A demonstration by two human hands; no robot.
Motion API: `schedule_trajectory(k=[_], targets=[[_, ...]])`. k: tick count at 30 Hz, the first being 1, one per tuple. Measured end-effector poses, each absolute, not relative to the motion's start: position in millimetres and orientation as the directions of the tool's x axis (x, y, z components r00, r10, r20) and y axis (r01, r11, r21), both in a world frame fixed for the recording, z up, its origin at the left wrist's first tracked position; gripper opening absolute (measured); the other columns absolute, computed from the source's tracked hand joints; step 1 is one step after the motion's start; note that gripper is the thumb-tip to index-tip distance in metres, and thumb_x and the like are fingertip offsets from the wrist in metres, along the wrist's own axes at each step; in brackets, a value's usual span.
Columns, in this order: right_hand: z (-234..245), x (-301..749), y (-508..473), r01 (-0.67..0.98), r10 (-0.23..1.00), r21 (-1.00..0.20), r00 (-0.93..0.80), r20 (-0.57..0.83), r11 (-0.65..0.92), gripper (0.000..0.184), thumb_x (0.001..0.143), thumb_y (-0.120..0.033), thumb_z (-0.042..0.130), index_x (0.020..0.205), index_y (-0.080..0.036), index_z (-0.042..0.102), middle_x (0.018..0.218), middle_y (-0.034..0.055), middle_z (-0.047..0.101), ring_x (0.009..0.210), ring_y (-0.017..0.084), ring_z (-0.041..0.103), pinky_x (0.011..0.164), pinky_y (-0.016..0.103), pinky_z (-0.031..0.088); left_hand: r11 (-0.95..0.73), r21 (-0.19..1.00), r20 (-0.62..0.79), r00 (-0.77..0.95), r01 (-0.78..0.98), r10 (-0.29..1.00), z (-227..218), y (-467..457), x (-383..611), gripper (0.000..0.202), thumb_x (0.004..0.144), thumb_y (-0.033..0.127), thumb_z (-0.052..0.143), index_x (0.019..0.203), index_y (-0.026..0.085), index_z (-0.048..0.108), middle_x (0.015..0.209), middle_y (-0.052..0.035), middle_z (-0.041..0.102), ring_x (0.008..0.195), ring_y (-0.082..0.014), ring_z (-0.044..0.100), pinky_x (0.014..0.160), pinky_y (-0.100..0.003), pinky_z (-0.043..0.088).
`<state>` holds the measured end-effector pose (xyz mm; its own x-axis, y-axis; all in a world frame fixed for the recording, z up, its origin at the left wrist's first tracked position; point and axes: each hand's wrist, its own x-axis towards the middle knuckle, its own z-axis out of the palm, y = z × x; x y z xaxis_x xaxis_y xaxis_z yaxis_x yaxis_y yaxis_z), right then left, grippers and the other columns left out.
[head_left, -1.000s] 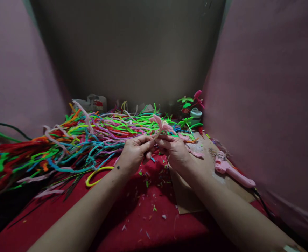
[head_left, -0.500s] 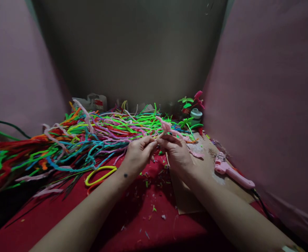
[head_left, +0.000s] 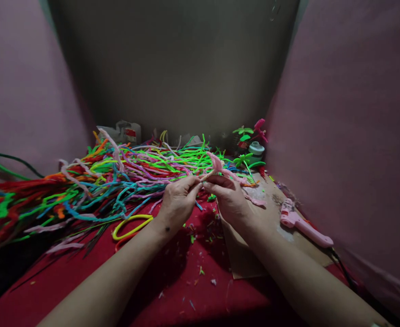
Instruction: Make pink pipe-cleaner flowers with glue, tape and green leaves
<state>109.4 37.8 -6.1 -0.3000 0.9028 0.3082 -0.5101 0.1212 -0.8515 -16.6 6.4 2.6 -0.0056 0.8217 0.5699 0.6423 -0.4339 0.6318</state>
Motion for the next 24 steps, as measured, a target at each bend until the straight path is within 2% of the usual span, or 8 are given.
schedule_trajectory(k=[4, 8, 11, 16, 21, 24], targets=[[-6, 110, 39, -0.441, 0.929, -0.891, -0.272, 0.251, 0.111, 0.012, 0.062, -0.024, 0.072, 0.072, -0.019, 0.069, 0.064, -0.0011, 0.063, 0.059, 0.012, 0.051, 0.062, 0.028, 0.044, -0.380, 0.769, 0.466, -0.042, 0.514, 0.884, 6, 6, -17, 0.017, 0.080, 0.026, 0.053, 0.073, 0.016, 0.065, 0.058, 0.0030, 0.054, 0.055, -0.0096, 0.046, 0.053, -0.020, 0.034], [-8, 110, 42, -0.446, 0.928, -0.878, -0.227, 0.297, 0.172, 0.010, 0.059, -0.024, 0.074, 0.066, -0.018, 0.070, 0.065, -0.0011, 0.064, 0.063, 0.012, 0.052, 0.066, 0.028, 0.043, -0.291, 0.894, 0.329, -0.060, 0.340, 0.942, 12, 4, -14, 0.014, 0.074, 0.025, 0.056, 0.069, 0.015, 0.063, 0.050, 0.0049, 0.046, 0.047, -0.0074, 0.037, 0.044, -0.020, 0.027], [-11, 109, 44, -0.471, 0.943, -0.877, -0.240, 0.230, 0.094, 0.009, 0.057, -0.023, 0.075, 0.063, -0.019, 0.069, 0.061, -0.0019, 0.063, 0.057, 0.012, 0.050, 0.060, 0.028, 0.042, -0.192, 0.969, 0.199, -0.034, 0.156, 0.979, 17, 1, -11, 0.014, 0.073, 0.027, 0.057, 0.065, 0.015, 0.059, 0.042, 0.0076, 0.039, 0.038, -0.0053, 0.029, 0.038, -0.020, 0.021], [-11, 109, 44, -0.539, 0.949, -0.842, -0.270, 0.161, -0.011, 0.013, 0.055, -0.021, 0.076, 0.062, -0.018, 0.066, 0.053, -0.0037, 0.055, 0.049, 0.008, 0.043, 0.048, 0.023, 0.036, -0.112, 0.994, 0.112, 0.026, -0.003, 0.993, 20, 0, -13, 0.017, 0.072, 0.029, 0.061, 0.064, 0.015, 0.055, 0.041, 0.0077, 0.041, 0.033, -0.0034, 0.030, 0.035, -0.018, 0.019], [-5, 113, 44, -0.539, 0.936, -0.836, -0.336, 0.104, -0.100, 0.018, 0.052, -0.020, 0.077, 0.065, -0.019, 0.066, 0.055, -0.0038, 0.056, 0.046, 0.007, 0.039, 0.042, 0.021, 0.031, -0.081, 0.989, 0.092, 0.086, -0.123, 0.992, 13, 5, -16, 0.019, 0.073, 0.030, 0.063, 0.070, 0.013, 0.057, 0.052, 0.0055, 0.048, 0.033, -0.0014, 0.033, 0.033, -0.016, 0.020], [-3, 115, 48, -0.537, 0.930, -0.838, -0.349, 0.115, -0.099, 0.019, 0.050, -0.018, 0.077, 0.064, -0.020, 0.065, 0.055, -0.0047, 0.057, 0.043, 0.006, 0.037, 0.040, 0.020, 0.027, -0.042, 0.982, 0.065, 0.118, -0.184, 0.991, 10, 8, -16, 0.018, 0.072, 0.029, 0.065, 0.071, 0.013, 0.057, 0.054, 0.0047, 0.050, 0.033, -0.0005, 0.033, 0.033, -0.015, 0.021]])
